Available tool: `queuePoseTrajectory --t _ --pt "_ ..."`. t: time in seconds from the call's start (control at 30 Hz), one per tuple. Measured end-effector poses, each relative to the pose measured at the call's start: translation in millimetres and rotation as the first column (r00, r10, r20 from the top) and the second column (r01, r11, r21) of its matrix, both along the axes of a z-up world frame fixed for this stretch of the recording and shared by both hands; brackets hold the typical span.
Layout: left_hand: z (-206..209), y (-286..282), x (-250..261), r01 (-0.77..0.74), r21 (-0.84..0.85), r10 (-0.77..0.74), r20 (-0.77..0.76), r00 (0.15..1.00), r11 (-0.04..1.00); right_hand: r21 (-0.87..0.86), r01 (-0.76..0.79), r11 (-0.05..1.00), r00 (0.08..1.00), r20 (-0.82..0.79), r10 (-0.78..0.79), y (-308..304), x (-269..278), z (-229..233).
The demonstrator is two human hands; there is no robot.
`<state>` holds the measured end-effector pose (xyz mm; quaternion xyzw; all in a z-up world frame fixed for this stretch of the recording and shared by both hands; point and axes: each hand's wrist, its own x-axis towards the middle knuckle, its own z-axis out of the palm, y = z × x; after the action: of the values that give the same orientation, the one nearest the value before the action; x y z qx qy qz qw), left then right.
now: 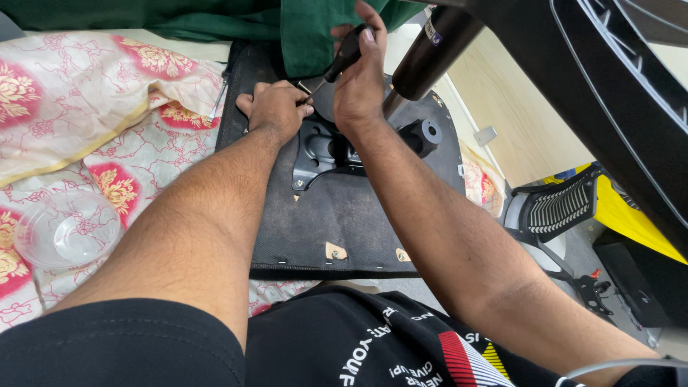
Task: The person attaches a metal chair base to an overturned chair seat using a screwdriver. They align the base, insert screws, and tighten them to secure the base to the seat.
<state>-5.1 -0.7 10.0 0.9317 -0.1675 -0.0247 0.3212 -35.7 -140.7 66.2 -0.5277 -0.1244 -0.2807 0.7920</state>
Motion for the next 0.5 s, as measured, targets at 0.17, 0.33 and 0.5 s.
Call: queuePoseTrajectory --t 0.17,0.33,0.5 --pt "2.2 0.7 0.8 0.0 0.025 -0.001 0.032 0.999 1.0 -0.075 0.1 0.992 0.992 -0.073 -0.105 6.4 1.5 0.6" --pt "3.8 0.2 -0.3 0.001 0.045 -0.002 0.005 1.0 0.999 -0.234 0.193 0.953 0.972 -0.086 -0.218 6.4 4.5 -0.2" --pt "5.5 -1.7 0.1 0.0 0.082 0.001 -0.004 1.0 0.997 -0.251 0.052 0.967 0.995 -0.071 -0.072 6.7 1.1 1.2"
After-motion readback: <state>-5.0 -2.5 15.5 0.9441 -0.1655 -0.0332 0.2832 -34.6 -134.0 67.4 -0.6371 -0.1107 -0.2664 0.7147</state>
